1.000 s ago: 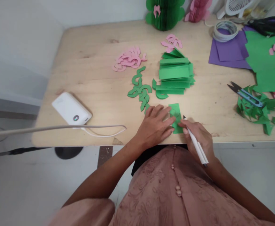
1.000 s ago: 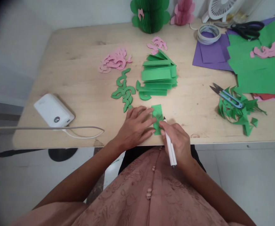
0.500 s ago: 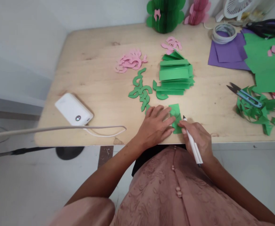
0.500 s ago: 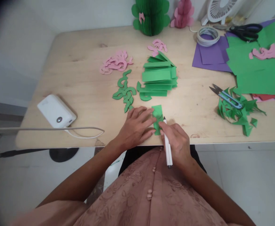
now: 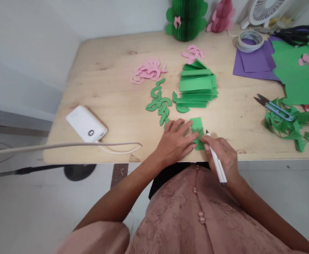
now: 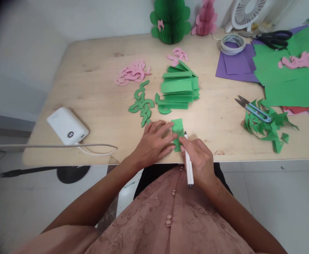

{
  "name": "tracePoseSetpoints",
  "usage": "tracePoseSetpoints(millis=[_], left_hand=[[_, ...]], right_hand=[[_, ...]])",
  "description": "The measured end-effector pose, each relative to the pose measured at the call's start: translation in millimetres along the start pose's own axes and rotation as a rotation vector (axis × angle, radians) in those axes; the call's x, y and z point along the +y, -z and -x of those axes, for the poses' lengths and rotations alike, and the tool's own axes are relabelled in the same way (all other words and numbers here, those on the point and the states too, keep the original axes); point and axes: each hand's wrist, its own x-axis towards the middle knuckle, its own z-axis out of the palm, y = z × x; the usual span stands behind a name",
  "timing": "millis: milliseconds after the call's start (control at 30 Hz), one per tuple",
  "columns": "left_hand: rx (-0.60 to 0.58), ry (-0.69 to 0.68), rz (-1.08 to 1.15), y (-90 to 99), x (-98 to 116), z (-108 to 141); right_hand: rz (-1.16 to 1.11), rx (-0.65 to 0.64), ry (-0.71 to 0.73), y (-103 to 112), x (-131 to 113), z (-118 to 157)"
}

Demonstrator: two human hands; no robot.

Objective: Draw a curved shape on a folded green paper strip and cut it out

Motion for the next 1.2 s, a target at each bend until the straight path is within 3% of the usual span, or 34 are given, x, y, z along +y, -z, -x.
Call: tracePoseSetpoints(millis=[167,400,667,900,1200], left_hand=[[0.003,0.006,0.004,-0.2,0.2,0.3],[0.001,0.002,0.011,-0.7,-0.3,1.1],[0.003,0.0,0.018,-0.4,-0.6,0.9],[0.012,0.004,0.012,0.3,-0.1,0.7],[0.023,-0.003,-0.005,-0.3,-0.4,1.0]], right_hand=[[-0.063,0.014,-0.029,1.9,-3.2,-2.0],[-0.362,0.056,-0.3,19.1,-4.2,-6.4],[-0.369,0.068,-0.515,14.8,-1.6,-10.7],[-0.263,0.091,-0.525,13.5,-2.6,-11.6],[-0.227,0.027,-0.393,13.7,-3.6,-7.7]])
